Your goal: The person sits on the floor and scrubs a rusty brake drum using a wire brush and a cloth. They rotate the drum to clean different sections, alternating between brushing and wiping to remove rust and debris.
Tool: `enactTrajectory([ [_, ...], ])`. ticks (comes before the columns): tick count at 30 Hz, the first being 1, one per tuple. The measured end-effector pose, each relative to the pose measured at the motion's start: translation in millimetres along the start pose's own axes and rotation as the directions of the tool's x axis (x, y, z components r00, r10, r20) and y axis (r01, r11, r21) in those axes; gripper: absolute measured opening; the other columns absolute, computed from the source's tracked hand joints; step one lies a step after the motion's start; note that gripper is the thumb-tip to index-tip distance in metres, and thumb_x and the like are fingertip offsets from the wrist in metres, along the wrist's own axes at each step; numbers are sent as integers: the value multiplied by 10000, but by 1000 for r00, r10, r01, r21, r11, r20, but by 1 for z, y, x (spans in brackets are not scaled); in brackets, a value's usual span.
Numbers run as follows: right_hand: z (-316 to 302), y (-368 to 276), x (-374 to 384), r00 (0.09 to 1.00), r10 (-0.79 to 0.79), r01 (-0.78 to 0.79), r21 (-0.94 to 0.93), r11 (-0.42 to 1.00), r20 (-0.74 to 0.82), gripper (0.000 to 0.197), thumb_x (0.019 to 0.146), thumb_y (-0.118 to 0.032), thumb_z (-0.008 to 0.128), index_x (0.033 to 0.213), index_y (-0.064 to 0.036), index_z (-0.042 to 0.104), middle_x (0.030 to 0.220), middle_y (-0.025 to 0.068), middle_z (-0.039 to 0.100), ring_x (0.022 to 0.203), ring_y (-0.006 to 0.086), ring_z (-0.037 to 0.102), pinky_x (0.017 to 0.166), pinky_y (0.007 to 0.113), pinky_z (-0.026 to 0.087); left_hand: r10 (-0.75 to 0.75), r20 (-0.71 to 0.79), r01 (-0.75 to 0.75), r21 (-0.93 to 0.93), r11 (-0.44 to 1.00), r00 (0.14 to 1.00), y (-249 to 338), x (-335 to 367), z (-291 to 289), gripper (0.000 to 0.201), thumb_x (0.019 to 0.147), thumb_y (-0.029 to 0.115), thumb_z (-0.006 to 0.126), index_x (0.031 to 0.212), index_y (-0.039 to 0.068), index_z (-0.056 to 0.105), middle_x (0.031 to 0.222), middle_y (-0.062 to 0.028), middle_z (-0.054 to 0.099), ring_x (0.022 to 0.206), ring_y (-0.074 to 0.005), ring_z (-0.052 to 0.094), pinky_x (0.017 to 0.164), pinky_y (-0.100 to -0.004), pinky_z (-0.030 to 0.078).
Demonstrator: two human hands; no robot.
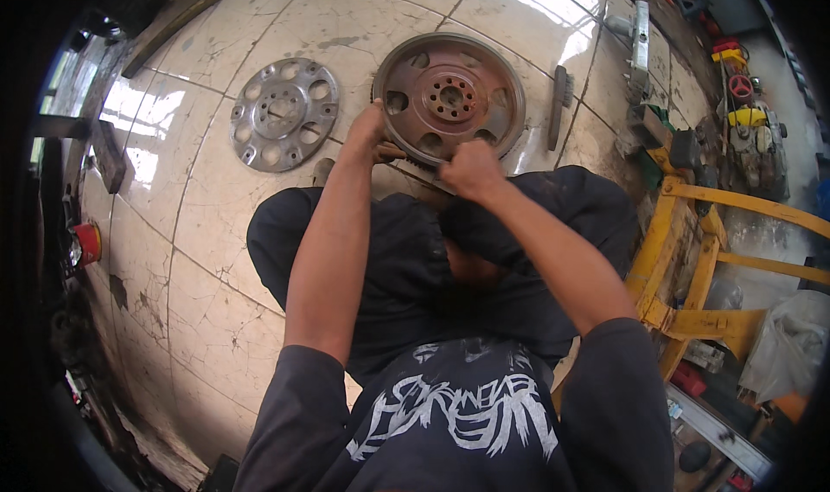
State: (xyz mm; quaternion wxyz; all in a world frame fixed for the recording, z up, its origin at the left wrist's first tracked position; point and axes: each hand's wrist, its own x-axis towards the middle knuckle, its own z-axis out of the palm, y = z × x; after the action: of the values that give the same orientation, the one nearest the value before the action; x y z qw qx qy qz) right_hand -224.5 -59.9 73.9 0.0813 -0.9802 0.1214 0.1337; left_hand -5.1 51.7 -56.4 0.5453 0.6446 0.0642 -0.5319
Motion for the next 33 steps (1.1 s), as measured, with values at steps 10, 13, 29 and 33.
enactTrajectory([
  [10, 7, 33, -14, 993, 113, -114, 57, 992, 29, 319, 761, -204, 677, 937, 38, 787, 947, 274, 752, 988, 442, 721, 965, 501, 568, -32, -83, 29, -40, 999, 996, 26, -62, 44, 846, 1073, 630, 387, 1619, -10, 299, 1486, -407, 453, 1105, -538, 693, 827, -550, 642],
  [13, 6, -25, 5, 981, 193, -195, 116, 974, 29, 364, 784, -279, 665, 839, 61, 782, 911, 287, 749, 953, 457, 735, 954, 504, 580, -14, -103, 12, -24, 1000, 995, 29, -75, 47, 862, 1069, 637, 393, 1633, -4, 280, 1494, -417, 448, 1124, -549, 683, 854, -543, 637],
  [29, -3, 29, -33, 982, 85, -52, 188, 981, -171, 379, 803, -273, 668, 1026, 7, 791, 975, 286, 744, 999, 450, 701, 986, 522, 545, -4, -84, 4, -5, 1000, 996, 27, -73, 47, 891, 1058, 626, 429, 1596, -76, 324, 1616, -348, 357, 1347, -517, 555, 967, -557, 591],
  [33, -5, 31, -19, 982, 131, -137, 39, 990, 134, 467, 833, -368, 652, 957, 65, 776, 1015, 294, 742, 1077, 429, 693, 980, 501, 550, -17, -55, 17, -6, 1000, 998, 31, -73, 55, 904, 1062, 624, 427, 1637, -53, 257, 1647, -361, 299, 1372, -556, 514, 983, -602, 575],
])
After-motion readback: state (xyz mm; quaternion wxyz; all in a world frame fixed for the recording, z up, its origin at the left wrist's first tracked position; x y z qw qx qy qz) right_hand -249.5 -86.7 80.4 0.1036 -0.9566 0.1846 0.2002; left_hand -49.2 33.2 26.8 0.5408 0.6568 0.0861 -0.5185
